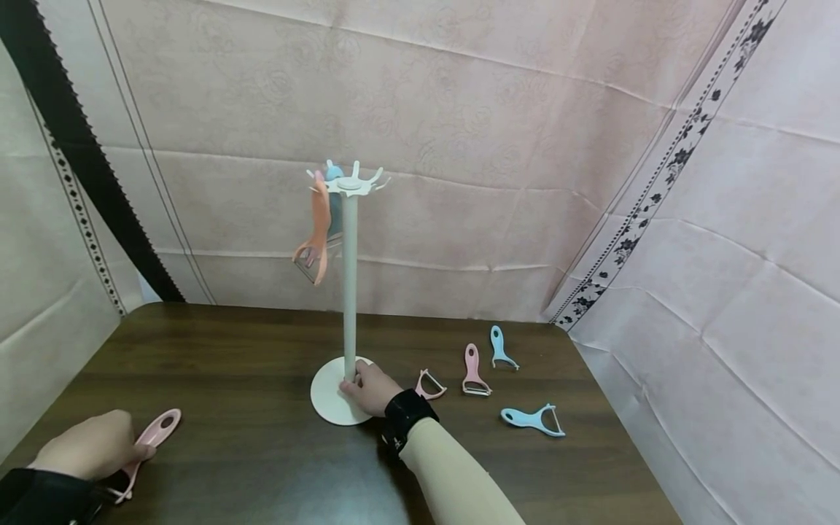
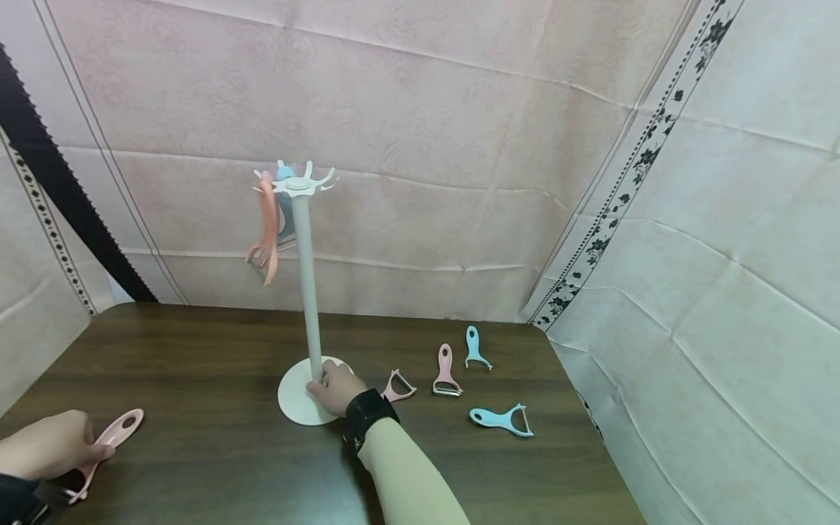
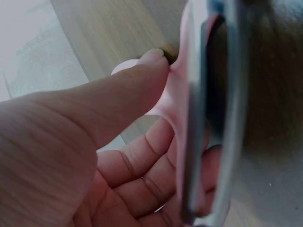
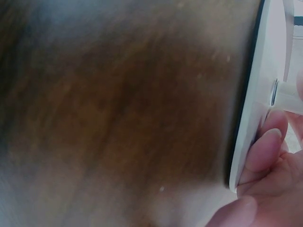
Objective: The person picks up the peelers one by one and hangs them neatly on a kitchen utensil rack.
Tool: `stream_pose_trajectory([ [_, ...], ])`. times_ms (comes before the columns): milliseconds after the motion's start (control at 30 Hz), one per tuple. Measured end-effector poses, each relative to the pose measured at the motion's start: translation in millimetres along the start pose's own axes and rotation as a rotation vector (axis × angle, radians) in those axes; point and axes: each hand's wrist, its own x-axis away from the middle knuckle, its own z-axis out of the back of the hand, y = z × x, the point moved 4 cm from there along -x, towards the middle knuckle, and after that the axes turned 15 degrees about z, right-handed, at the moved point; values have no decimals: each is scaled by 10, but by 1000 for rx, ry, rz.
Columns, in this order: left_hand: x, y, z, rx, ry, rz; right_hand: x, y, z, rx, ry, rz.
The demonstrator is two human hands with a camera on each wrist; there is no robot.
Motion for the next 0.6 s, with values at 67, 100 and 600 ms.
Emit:
stream_pose_trajectory([
  [67, -10, 15, 1, 4, 0, -20, -3, 13, -2, 0, 4, 1],
  [100, -19, 19, -2, 7, -12, -22, -5, 20, -4, 2, 5, 4],
  [600, -85, 45, 30, 20, -20, -37, -7, 24, -12, 23, 4, 8],
])
